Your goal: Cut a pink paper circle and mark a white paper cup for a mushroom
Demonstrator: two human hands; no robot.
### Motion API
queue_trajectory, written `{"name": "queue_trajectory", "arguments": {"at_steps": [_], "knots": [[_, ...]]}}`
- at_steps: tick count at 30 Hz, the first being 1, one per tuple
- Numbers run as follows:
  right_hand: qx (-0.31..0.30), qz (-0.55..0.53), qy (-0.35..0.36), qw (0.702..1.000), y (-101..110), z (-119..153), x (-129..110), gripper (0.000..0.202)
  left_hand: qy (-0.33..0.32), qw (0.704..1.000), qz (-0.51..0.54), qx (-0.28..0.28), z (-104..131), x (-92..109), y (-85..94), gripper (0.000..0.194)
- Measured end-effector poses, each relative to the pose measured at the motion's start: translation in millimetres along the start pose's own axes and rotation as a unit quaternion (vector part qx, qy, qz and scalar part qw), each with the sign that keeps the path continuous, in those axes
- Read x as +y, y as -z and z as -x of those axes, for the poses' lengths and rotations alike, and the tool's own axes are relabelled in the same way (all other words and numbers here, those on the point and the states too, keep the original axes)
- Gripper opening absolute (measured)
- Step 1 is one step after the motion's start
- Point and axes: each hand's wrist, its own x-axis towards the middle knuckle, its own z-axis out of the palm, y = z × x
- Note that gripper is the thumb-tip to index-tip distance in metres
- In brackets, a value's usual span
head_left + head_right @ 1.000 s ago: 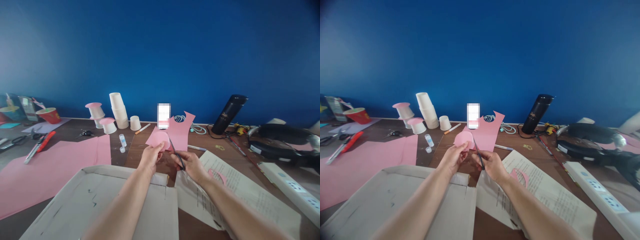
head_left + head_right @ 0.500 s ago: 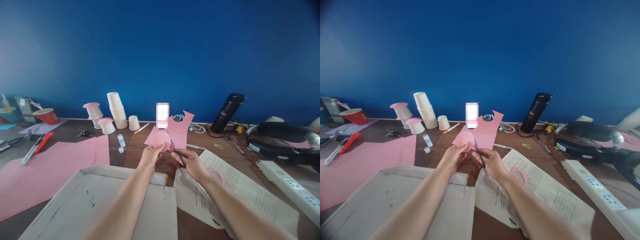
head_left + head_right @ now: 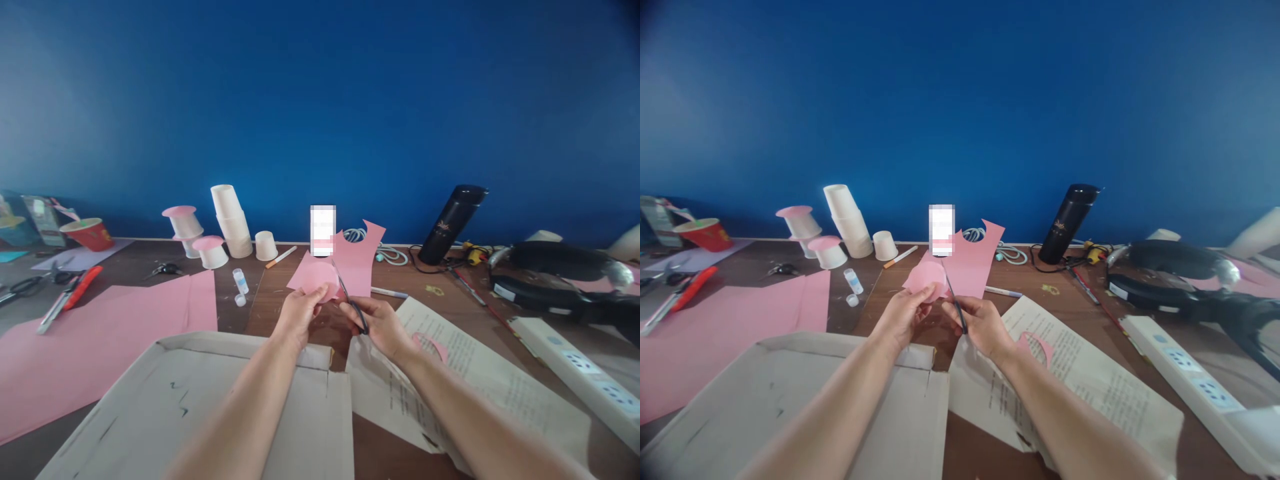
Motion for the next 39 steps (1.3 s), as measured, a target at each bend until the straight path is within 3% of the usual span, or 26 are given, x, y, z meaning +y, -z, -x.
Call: {"name": "queue_trajectory", "arguments": {"at_steps": [14, 23, 31, 39], "knots": [[-0.019, -0.010, 0.034, 0.999, 0, -1, -2, 0.035, 0.002, 1.000, -0.001, 0.007, -3, -1, 3.5, 0.042], [-0.013, -0.013, 0.009, 1.000, -1, 0, -4, 0.032, 0.002, 0.999, 0.018, 0.026, -7, -2, 4.6, 0.040], [0.003, 0.005, -0.004, 1.000, -5, 3, -10, 0.041, 0.024, 0.997, 0.074, 0.013, 0, -1, -2.1, 0.044], [-0.008, -0.035, -0.023, 0.999, -5, 2, -7, 0.040, -0.022, 1.000, 0.001, 0.015, -5, -7, 2.0, 0.040]]}}
